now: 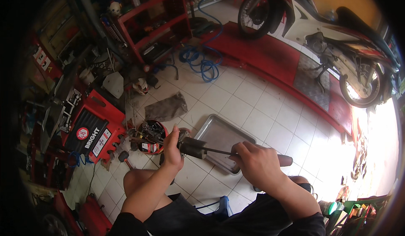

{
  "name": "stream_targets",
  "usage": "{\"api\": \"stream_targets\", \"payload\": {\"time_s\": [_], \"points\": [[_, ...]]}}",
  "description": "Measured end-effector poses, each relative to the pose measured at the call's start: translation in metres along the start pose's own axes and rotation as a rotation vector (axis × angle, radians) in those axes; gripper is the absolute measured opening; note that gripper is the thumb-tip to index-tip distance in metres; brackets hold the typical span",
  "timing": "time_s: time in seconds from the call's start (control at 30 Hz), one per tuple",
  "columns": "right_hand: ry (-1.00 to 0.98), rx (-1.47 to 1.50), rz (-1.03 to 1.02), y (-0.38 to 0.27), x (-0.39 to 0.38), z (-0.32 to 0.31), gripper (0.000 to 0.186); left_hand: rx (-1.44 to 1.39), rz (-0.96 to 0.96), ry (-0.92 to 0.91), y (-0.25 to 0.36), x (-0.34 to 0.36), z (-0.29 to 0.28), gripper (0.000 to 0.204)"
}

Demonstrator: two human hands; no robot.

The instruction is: The person holds a cylindrical motor component and uses a screwdriver to pry and scrape at its internal parts. They rotate the component to access different areas while working over a metal tray.

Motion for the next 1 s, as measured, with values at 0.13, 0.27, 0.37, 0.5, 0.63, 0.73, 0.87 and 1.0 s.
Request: {"api": "stream_targets", "payload": {"time_s": [0.13, 0.27, 0.37, 0.5, 0.63, 0.73, 0.87, 1.0], "points": [[-0.014, -0.011, 0.002, -0.001, 0.0, 0.0, 0.018, 0.033, 0.045, -0.005, -0.001, -0.001, 0.0, 0.047], [-0.008, -0.017, -0.007, 0.001, -0.001, 0.002, 0.018, 0.083, 0.1, -0.003, 0.0, -0.002, 0.0, 0.046], [-0.002, -0.02, -0.01, 0.002, -0.003, 0.005, 0.019, 0.121, 0.136, 0.009, 0.003, -0.003, 0.002, 0.046], [0.008, -0.003, 0.001, 0.002, -0.004, 0.006, 0.02, 0.125, 0.126, 0.038, 0.0, -0.003, 0.001, 0.046], [0.048, -0.003, 0.017, 0.004, -0.004, 0.009, 0.022, 0.172, 0.174, 0.04, 0.0, -0.002, 0.001, 0.046], [0.052, 0.0, 0.03, 0.003, -0.005, 0.009, 0.022, 0.184, 0.179, 0.037, 0.001, -0.002, 0.001, 0.047], [0.055, -0.039, -0.018, 0.005, -0.005, 0.009, 0.021, 0.223, 0.216, 0.027, 0.003, -0.002, 0.001, 0.045], [0.029, -0.011, -0.056, 0.016, -0.006, 0.02, 0.022, 0.258, 0.284, 0.003, 0.009, -0.005, 0.005, 0.041]]}}
Point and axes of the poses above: each hand's wrist, its own x-axis towards the middle knuckle, its own z-axis out of the palm, y = z × x, the point moved 1 cm from there along x, towards the middle knuckle, and after that the axes turned 5 degrees about y, right-handed, at the moved point
